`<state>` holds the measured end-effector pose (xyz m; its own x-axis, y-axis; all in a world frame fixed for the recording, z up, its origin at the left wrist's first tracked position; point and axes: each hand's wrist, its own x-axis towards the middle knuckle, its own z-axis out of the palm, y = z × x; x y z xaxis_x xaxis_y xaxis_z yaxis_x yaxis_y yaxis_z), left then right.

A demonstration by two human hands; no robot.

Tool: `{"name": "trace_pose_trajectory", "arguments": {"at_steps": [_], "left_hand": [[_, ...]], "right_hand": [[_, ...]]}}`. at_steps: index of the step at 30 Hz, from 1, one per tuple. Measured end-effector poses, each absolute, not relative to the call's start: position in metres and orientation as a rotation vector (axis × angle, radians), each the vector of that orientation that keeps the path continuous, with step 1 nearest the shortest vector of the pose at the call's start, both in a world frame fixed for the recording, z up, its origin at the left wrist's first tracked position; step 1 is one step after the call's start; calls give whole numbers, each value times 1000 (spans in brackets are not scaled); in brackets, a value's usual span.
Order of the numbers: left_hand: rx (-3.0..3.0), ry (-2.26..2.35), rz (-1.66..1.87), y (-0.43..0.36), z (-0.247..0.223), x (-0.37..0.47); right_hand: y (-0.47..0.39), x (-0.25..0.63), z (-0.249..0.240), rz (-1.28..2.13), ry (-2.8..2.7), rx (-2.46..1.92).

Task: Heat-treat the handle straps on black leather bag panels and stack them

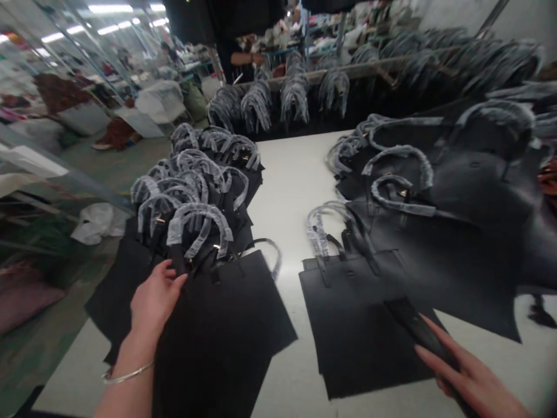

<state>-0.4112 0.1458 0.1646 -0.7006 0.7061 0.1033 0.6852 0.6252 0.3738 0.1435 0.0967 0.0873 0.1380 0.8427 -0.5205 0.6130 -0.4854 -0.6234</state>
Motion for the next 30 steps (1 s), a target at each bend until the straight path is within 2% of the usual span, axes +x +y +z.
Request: {"name": "trace_pose_trajectory", "arguments": {"at_steps": [2, 6, 9, 12, 24, 30], "left_hand": [[1474, 2883, 535, 147, 148, -401], [2013, 2158, 774, 152, 77, -282], [2287, 1584, 577, 148, 26, -180], [2447, 1411, 408, 130, 2, -124], [2455, 1126, 340, 75, -7, -101], [2371, 1077, 342, 67, -24, -93]], "right_hand": [[99, 138, 87, 1392, -1391, -2152], [104, 127, 82, 1453, -1397, -2097], [109, 118, 79, 1523, -1435, -2060], [112, 109, 82, 1585, -1473, -2032], [129, 64, 86, 1929, -1588, -1757], [145, 30, 78, 1767, -1891, -1756]]}}
